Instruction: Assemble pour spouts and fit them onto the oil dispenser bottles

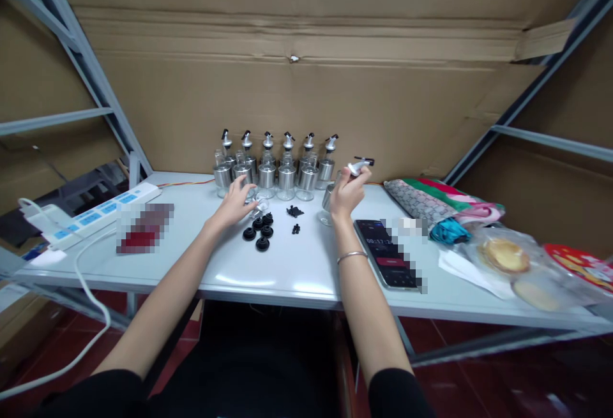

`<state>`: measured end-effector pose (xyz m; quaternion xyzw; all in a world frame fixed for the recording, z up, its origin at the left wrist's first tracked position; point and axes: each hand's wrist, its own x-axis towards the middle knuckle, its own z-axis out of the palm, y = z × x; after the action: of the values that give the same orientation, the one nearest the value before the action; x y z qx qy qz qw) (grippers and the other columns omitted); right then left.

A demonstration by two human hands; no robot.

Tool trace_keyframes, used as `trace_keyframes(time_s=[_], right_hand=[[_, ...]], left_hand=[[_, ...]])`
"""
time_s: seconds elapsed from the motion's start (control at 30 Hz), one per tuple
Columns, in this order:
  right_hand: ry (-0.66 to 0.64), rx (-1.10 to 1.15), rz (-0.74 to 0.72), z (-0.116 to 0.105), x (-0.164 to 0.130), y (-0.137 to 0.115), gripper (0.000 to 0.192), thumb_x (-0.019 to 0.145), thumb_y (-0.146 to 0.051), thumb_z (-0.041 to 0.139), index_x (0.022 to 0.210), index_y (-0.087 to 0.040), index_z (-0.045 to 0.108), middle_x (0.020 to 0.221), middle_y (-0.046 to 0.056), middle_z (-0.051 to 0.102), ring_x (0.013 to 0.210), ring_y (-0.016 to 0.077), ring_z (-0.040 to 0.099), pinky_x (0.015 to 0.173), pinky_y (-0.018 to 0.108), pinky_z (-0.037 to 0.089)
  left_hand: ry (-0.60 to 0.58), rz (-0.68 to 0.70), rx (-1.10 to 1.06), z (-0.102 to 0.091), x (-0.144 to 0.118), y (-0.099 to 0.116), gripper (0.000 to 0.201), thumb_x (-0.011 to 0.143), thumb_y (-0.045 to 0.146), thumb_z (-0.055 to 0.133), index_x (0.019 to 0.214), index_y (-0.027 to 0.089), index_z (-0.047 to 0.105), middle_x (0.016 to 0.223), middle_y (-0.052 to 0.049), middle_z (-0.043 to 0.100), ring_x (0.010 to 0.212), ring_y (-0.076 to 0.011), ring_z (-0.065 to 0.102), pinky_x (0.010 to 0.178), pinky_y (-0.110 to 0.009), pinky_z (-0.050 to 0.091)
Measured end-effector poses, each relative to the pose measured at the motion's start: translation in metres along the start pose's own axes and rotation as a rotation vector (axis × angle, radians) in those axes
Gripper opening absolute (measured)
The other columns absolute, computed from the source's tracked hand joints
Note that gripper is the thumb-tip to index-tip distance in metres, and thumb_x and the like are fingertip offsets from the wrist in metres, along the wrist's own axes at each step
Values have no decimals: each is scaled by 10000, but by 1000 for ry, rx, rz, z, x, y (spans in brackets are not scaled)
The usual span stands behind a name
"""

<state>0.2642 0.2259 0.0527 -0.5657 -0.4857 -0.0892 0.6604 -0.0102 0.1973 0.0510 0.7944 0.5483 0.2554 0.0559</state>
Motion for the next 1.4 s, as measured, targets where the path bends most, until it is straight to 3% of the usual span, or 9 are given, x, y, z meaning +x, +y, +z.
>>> trace_keyframes(time_s=[0.2, 0.6, 0.73, 0.87, 1.0, 1.1, 1.2, 1.3, 1.4], right_hand=[[-12, -185, -241, 1, -1, 10, 492, 869, -565, 348, 1089, -145, 479, 1088, 175, 545, 1021, 280, 471, 884, 454, 360], [-270, -161, -251, 8, -1, 18, 345, 830, -406, 502, 1071, -160, 520, 1324, 191, 498, 1130, 263, 498, 924, 419, 381], [-413, -72, -167, 13, -3, 26, 417, 835, -473, 468, 1100, -152, 495, 1156, 180, 588, 1019, 255, 553, 872, 403, 421], [-444, -62, -186, 14, -2, 26, 415, 841, -515, 439, 1033, -153, 508, 999, 148, 609, 941, 250, 546, 851, 401, 419], [-380, -14, -242, 10, -5, -2, 392, 867, -547, 378, 841, -184, 521, 888, 101, 577, 850, 215, 514, 802, 358, 413], [-480, 72, -289, 9, -19, -40, 420, 892, -544, 337, 720, -197, 499, 751, 42, 530, 715, 167, 494, 688, 292, 397], [-642, 162, -378, 12, -39, -74, 456, 910, -538, 302, 729, -191, 536, 716, 32, 540, 684, 152, 500, 658, 271, 385], [-735, 145, -447, 7, -51, -97, 502, 943, -487, 219, 785, -185, 586, 700, 35, 563, 687, 155, 524, 674, 283, 384], [-567, 79, -456, -16, -64, -119, 397, 938, -438, 297, 879, -187, 599, 805, 66, 603, 787, 188, 548, 742, 330, 392]], left_hand=[[6, -27, -12, 1, 1, -1, 420, 816, 270, 543, 1220, 190, 467, 1472, -160, 209, 1380, -314, 198, 1057, -547, 290], [-7, -90, 13, 3, 2, -3, 538, 812, 290, 542, 1316, 175, 392, 1493, -187, 176, 1399, -332, 156, 1057, -554, 278], [-14, -221, -65, 8, 5, -9, 715, 831, 301, 522, 1428, 121, 173, 1510, -239, 82, 1405, -344, 150, 1078, -528, 256], [-50, -230, -51, 11, 6, -14, 665, 832, 305, 527, 1408, 145, 239, 1510, -245, 71, 1403, -365, 141, 1067, -559, 243], [105, -118, -105, 8, 5, -7, 639, 823, 345, 557, 1375, 159, 294, 1495, -230, 139, 1386, -370, 198, 1067, -562, 254], [316, 248, -236, 5, 3, 8, 790, 773, 467, 617, 1395, 181, 224, 1439, -193, 263, 1331, -303, 335, 1072, -464, 322], [354, 504, -269, 6, -1, 25, 681, 799, 445, 598, 1354, 199, 290, 1310, -147, 435, 1213, -245, 472, 1005, -385, 411], [346, 505, -259, 7, -5, 34, 347, 901, 306, 450, 1231, 205, 419, 1126, -93, 567, 1049, -183, 568, 915, -318, 459], [392, 411, -216, 6, -6, 33, 201, 892, 255, 439, 1079, 202, 492, 1001, -64, 595, 951, -173, 583, 864, -304, 467]])
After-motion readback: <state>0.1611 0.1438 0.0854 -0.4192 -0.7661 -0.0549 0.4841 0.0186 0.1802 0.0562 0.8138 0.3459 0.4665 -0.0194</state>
